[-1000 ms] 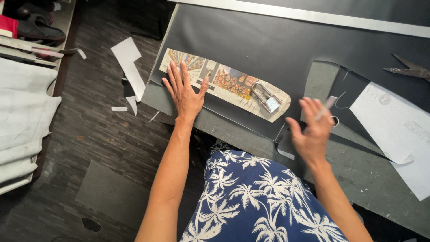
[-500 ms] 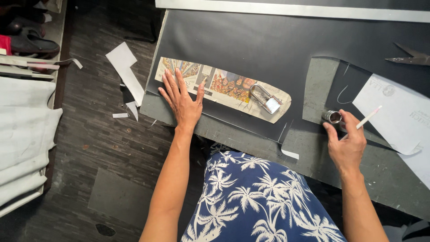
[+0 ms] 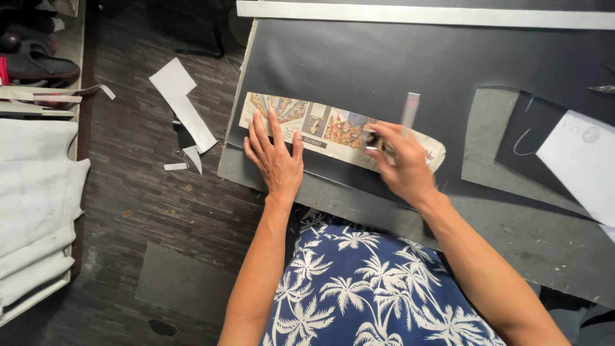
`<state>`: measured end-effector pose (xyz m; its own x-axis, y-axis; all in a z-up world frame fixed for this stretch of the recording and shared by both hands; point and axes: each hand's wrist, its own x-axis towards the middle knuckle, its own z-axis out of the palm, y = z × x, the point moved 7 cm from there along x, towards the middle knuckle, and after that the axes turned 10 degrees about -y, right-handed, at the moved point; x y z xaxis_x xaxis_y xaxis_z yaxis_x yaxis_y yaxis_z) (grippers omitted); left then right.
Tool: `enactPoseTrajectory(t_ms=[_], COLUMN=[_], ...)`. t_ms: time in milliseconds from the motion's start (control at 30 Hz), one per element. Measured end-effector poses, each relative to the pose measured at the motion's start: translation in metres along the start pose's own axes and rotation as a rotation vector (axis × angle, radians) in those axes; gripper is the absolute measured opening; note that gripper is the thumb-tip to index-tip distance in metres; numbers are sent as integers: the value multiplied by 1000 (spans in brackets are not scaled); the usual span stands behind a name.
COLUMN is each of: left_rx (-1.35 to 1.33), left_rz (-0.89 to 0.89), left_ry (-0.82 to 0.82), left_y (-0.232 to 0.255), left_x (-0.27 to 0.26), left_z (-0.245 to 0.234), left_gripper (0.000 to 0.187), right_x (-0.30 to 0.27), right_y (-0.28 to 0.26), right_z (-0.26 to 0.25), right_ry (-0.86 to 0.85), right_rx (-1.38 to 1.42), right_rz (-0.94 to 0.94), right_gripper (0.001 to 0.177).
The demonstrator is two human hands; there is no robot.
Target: The person uses shears to cut out pattern pieces from a large sheet of black material by following marks made with a white pencil and using paper templates weighted down with metal objects.
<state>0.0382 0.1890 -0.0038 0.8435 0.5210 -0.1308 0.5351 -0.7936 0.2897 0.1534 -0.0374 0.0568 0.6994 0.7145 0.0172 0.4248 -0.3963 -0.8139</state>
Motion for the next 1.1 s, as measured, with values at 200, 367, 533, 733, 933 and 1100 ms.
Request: enactPoseTrajectory(t_ms=[200,367,533,733,933,1100], left_rx=[-73,-172,-165,-263,-375,-269], left_rz=[67,120,129,277,740,870], left_ry=[49,62,45,146,-178,-285], left_y=[-22,-28,-26,17,154,210], left_x=[10,9,9,-12,-32,-34], left_z=[-17,-23,-30,-57,-21,24], left_gripper=[56,51,53,65,58,58], right_x=[74,104,57,-68,-152,-152], right_y=[-41,-60,-64,26,79,96], right_z=[98,123,55,-52,-69,-48], right_ry=[-74,-148,-113,109,388,537], right_rx=[27,99,299,713,587,502], right_rz=[-156,-126,-149,297,426,514], right_gripper=[49,63,84,62,45,28])
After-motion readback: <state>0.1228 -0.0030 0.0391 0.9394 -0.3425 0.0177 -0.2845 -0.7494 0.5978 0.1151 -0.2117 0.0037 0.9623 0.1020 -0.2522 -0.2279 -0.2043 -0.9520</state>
